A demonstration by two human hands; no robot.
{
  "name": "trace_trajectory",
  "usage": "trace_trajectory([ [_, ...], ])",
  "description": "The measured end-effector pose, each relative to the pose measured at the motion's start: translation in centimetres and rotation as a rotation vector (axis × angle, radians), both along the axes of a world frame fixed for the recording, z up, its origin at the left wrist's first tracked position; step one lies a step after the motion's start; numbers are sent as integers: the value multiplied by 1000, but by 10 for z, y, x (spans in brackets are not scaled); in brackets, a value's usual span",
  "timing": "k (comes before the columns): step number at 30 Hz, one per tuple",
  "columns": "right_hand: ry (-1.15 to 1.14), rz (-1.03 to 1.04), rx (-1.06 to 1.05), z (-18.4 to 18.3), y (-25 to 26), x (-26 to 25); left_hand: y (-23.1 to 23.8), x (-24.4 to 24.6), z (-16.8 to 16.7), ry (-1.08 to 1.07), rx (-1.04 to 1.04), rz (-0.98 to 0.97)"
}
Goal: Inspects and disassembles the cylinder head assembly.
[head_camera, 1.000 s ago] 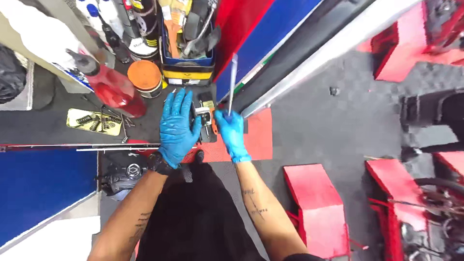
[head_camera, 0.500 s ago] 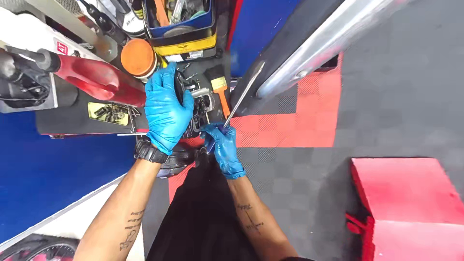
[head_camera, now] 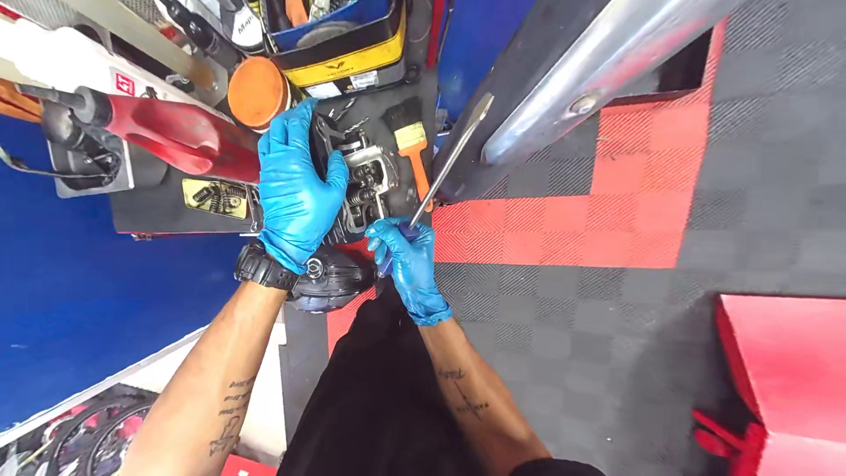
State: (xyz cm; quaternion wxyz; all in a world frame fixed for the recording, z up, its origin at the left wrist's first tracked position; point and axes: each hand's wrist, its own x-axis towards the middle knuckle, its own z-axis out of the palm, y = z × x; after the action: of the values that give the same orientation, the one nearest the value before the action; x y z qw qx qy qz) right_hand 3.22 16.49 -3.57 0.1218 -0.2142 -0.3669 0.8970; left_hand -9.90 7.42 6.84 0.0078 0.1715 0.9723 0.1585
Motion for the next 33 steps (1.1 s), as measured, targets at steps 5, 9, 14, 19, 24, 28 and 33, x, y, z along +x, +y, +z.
trace_trajectory([
  [5, -183, 124, 141, -22, 13, 47, -3, 6, 3, -8, 23, -38],
  [9, -532, 260, 357, -46, 16, 82, -4, 7, 1, 4, 28, -35],
  [14, -574, 343, 706, -21, 37, 37, -4, 6, 0, -4, 3, -46],
  [19, -514, 332, 1103, -18, 31, -8, -4, 4, 0, 25, 6, -20],
  [24, -511, 140, 1376, -36, 2, -20, -3, 3, -3, 22, 3, -22],
  [28, -505, 170, 1471, -33, 8, -17, -4, 3, -3, 19, 3, -17],
  [33, -348, -2, 1235, -7, 22, -7, -3, 2, -3, 29, 16, -6],
])
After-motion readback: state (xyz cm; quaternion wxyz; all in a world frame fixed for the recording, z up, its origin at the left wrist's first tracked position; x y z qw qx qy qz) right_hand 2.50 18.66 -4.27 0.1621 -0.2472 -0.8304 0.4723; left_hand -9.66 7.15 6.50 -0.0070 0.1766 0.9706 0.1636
